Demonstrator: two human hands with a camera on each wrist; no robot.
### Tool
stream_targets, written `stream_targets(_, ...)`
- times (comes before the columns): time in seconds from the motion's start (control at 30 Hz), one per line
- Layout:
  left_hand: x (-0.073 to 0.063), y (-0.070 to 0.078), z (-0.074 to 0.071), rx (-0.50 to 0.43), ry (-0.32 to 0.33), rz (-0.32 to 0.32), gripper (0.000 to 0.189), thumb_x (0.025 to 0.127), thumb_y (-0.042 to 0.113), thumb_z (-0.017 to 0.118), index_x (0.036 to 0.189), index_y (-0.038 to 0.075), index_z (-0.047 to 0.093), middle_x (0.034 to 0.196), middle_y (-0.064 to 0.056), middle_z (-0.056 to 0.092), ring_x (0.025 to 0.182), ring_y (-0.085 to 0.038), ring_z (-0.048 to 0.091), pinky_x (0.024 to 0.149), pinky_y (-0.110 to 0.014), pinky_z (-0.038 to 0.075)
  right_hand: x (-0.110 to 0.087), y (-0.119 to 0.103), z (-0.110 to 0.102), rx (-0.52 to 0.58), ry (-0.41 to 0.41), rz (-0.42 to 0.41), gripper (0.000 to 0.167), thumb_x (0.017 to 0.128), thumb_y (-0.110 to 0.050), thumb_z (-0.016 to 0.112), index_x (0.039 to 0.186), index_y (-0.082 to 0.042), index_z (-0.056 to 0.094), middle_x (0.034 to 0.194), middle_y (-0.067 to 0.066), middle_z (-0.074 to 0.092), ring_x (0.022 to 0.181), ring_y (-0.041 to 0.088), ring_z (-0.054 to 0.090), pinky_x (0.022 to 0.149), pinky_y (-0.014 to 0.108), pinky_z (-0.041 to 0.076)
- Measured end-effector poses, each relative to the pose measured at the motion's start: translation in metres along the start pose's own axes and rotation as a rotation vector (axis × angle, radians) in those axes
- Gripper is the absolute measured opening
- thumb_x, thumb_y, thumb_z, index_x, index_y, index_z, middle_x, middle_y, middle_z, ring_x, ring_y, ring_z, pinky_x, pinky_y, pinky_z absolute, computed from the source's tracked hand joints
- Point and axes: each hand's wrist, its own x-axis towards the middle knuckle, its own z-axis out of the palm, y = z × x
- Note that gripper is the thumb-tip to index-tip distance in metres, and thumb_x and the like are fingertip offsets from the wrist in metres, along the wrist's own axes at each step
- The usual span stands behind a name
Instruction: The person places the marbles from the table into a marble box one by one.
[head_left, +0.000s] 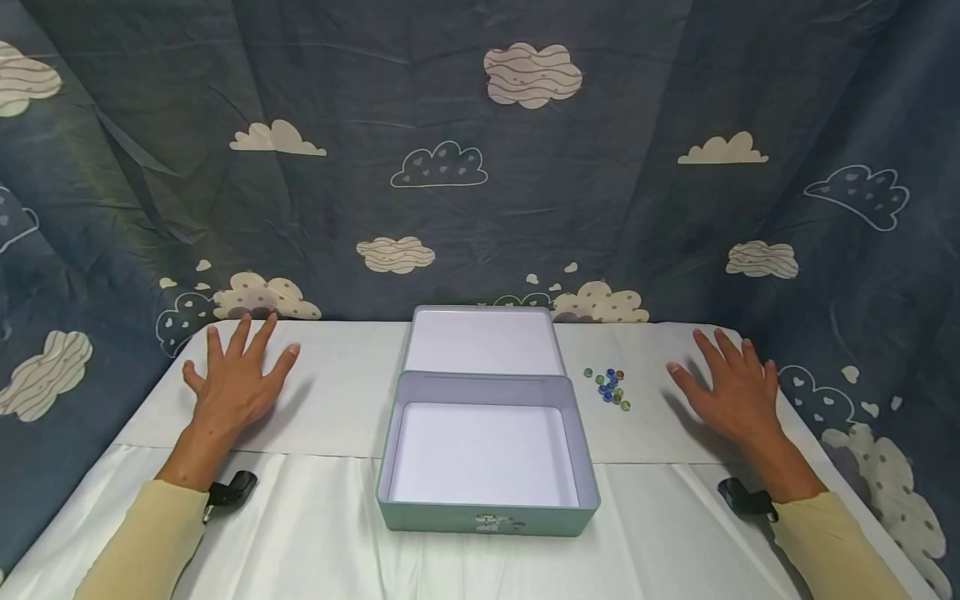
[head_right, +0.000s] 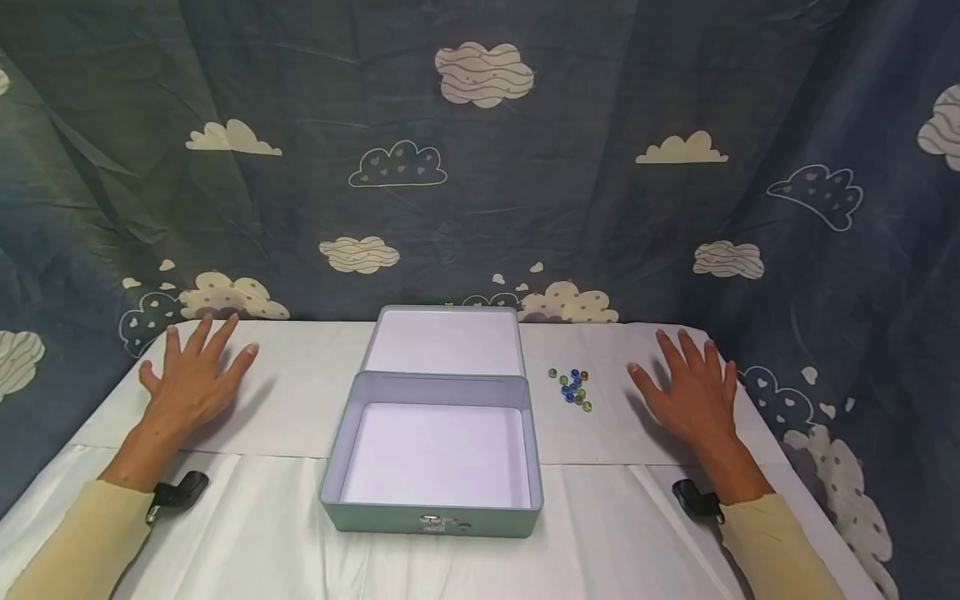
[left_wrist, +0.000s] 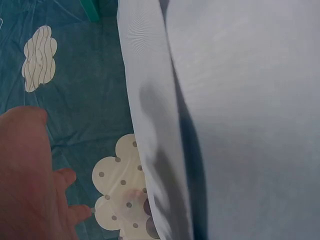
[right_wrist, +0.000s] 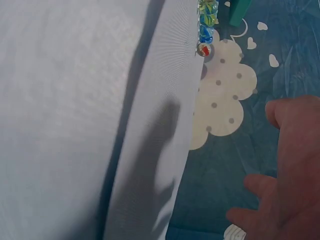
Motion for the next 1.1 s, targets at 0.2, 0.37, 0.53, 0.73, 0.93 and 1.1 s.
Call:
stream_targets(0.2, 0.0001, 0.0002, 0.0002, -0.01, 0.002, 0.003, 0.086, 0.106, 0.073, 0.033, 0.17, 0.017, 0.023, 0.174, -0.027, 0.011, 0.156, -0.059, -0.01, 0.107, -0.092, -0.002, 0.0006, -0.0011, 0.0006, 0.001, 0.022, -0.006, 0.087, 0.104, -0.064, 0.047, 0.166, -0.006, 0.029, 0.168, 0.032, 0.023, 0.157, 0.058, 0.006, 0.12, 0.08, -0.001)
stream_targets(0.37, 0.0002, 0.0006, 0.0002, -0.009, 0.006, 0.011, 0.085, 0.106, 0.071, 0.034, 0.17, 0.016, 0.024, 0.173, -0.028, 0.013, 0.156, -0.06, -0.008, 0.107, -0.092, 0.001, 0.0009, -0.0029, 0.0005, 0.012, 0.04, -0.009, 0.085, 0.103, -0.062, 0.05, 0.164, -0.004, 0.034, 0.166, 0.034, 0.027, 0.156, 0.058, 0.011, 0.12, 0.081, 0.002)
stream_targets(0.53, 0.0004, 0.0023, 0.0005, -0.021, 0.018, 0.018, 0.085, 0.106, 0.07, 0.035, 0.169, 0.014, 0.028, 0.172, -0.028, 0.017, 0.156, -0.06, -0.004, 0.108, -0.091, 0.004, 0.002, -0.0022, 0.0, 0.018, 0.049, -0.017, 0.085, 0.103, -0.061, 0.052, 0.162, -0.002, 0.036, 0.164, 0.035, 0.029, 0.154, 0.059, 0.017, 0.119, 0.081, 0.005)
stream_targets(0.73, -0.0005, 0.0024, 0.0, -0.048, 0.044, 0.042, 0.083, 0.106, 0.069, 0.037, 0.166, 0.012, 0.034, 0.17, -0.028, 0.024, 0.156, -0.06, 0.006, 0.108, -0.09, 0.008, 0.0014, -0.0052, -0.0008, 0.035, 0.073, -0.031, 0.081, 0.102, -0.056, 0.058, 0.159, -0.001, 0.041, 0.159, 0.035, 0.037, 0.147, 0.059, 0.03, 0.117, 0.082, 0.015)
stream_targets(0.93, -0.0005, 0.0044, -0.001, -0.058, 0.054, 0.064, 0.08, 0.107, 0.067, 0.038, 0.164, 0.012, 0.039, 0.168, -0.028, 0.03, 0.155, -0.059, 0.013, 0.106, -0.089, 0.014, 0.0004, -0.0064, -0.0009, 0.058, 0.102, -0.039, 0.078, 0.1, -0.052, 0.062, 0.156, -0.001, 0.046, 0.155, 0.035, 0.043, 0.142, 0.057, 0.038, 0.113, 0.082, 0.022)
stream_targets(1.1, -0.0009, 0.0064, -0.0014, -0.071, 0.063, 0.078, 0.077, 0.108, 0.065, 0.04, 0.163, 0.011, 0.042, 0.166, -0.028, 0.033, 0.154, -0.059, 0.017, 0.105, -0.087, 0.019, -0.0001, -0.0071, -0.0008, 0.074, 0.116, -0.04, 0.076, 0.099, -0.049, 0.066, 0.154, -0.001, 0.049, 0.153, 0.034, 0.046, 0.139, 0.057, 0.041, 0.111, 0.082, 0.024)
